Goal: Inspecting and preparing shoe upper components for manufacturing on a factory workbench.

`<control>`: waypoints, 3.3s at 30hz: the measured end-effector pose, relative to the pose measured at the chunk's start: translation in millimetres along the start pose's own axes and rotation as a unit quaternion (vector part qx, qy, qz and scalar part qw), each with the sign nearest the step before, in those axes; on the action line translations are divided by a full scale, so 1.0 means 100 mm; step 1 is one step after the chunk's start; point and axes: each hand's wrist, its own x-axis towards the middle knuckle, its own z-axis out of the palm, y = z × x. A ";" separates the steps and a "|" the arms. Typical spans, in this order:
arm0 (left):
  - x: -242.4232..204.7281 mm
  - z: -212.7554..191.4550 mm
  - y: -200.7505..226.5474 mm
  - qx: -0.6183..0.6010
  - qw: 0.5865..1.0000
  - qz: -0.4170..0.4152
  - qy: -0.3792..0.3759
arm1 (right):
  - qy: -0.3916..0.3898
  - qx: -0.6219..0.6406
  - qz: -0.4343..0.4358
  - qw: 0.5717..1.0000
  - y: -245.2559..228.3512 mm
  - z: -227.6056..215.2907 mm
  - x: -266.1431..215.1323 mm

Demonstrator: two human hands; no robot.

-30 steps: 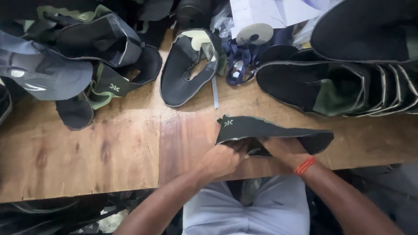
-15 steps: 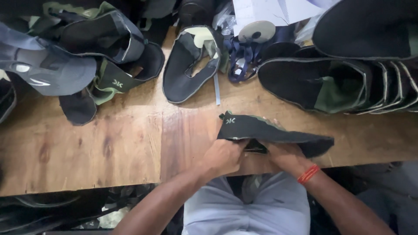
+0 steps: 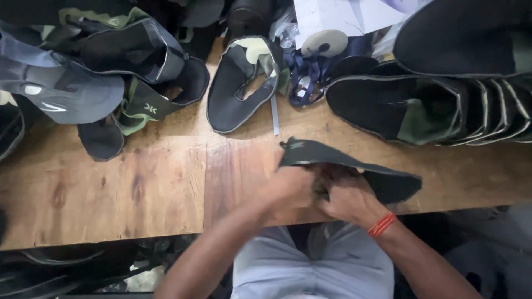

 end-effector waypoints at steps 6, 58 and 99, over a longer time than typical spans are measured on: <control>-0.11 -0.06 -0.25 -0.007 0.983 -0.142 -0.120 | 0.114 0.003 -0.076 0.991 0.06 -0.12 0.01; -0.25 0.66 -0.75 0.071 0.981 -0.155 -0.090 | 0.149 0.037 0.009 0.988 0.46 0.71 0.36; -0.37 0.43 -0.64 0.190 0.974 0.126 -0.001 | 0.149 -0.176 -0.145 0.962 0.71 0.21 0.02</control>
